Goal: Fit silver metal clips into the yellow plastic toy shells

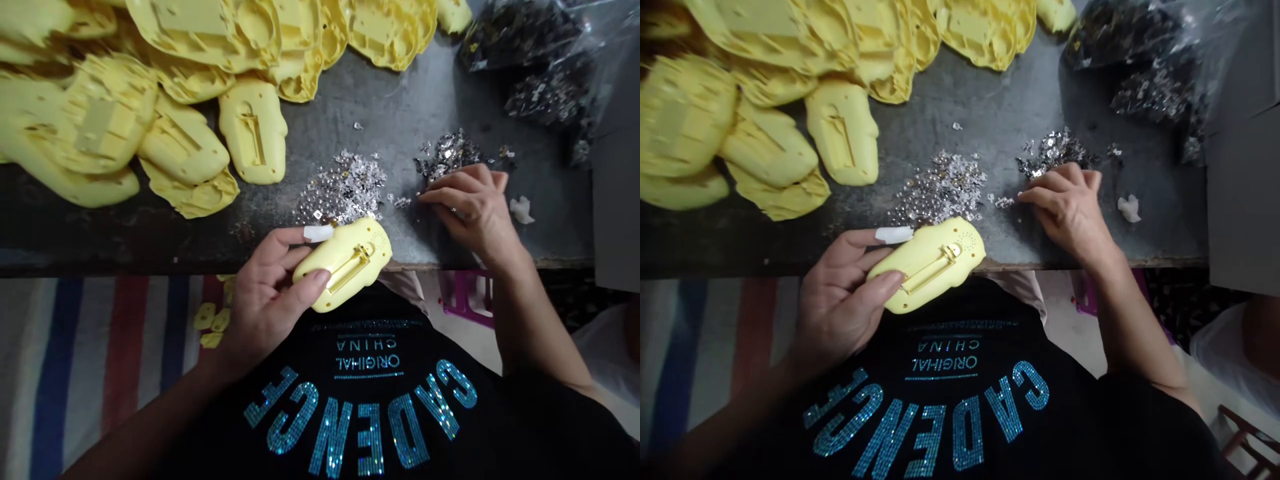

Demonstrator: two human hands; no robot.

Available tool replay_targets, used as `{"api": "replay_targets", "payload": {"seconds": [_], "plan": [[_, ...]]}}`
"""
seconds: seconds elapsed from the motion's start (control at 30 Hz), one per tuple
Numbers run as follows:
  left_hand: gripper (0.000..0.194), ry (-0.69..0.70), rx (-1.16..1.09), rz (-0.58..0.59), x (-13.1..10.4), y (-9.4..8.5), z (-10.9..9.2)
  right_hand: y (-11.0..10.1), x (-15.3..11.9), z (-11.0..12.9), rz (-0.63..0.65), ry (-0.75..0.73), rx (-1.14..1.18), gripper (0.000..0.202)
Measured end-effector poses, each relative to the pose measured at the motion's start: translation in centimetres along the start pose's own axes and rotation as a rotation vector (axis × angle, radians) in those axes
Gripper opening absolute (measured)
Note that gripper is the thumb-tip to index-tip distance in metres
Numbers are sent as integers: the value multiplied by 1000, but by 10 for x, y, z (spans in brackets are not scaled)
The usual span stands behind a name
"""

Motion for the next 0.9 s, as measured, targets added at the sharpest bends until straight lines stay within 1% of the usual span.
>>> {"api": "replay_targets", "payload": {"seconds": [0.07,0.13,0.23,0.33,0.4,0.5,0.57,0.63,0.77,0.83,0.9], "plan": [[46,-2,11,-16,0,0,-1,-11,-16,-10,-102,63,-17,18],[45,2,28,-19,-1,0,-1,-15,-29,-12,-185,107,-17,17],[43,18,48,-19,-3,-2,-1,-5,-40,3,-234,94,9,14],[41,29,56,-25,-6,-5,0,12,-43,22,-200,20,-6,12],[40,29,71,-48,-8,-9,1,18,-44,25,-177,4,-37,10],[39,39,82,-65,-10,-13,3,14,-44,15,-211,52,-49,10],[37,59,44,-30,-9,-12,3,10,-42,9,-255,93,-36,11],[37,71,0,15,-8,-8,2,10,-35,9,-266,114,-34,13],[36,75,-8,34,-7,-3,-1,25,-21,20,-200,93,-81,16],[36,81,0,29,-7,-2,-2,30,-22,28,-180,63,-109,16],[35,89,-2,28,-7,-2,-2,32,-30,37,-178,21,-123,12]]}}
Point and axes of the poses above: each hand's wrist, its own x-axis towards the middle knuckle, its own y-axis out of the palm, z = x × y, the point moved 7 cm from there along x, towards the middle knuckle, and after that the axes turned 3 degrees about x, right-handed, at the moved point
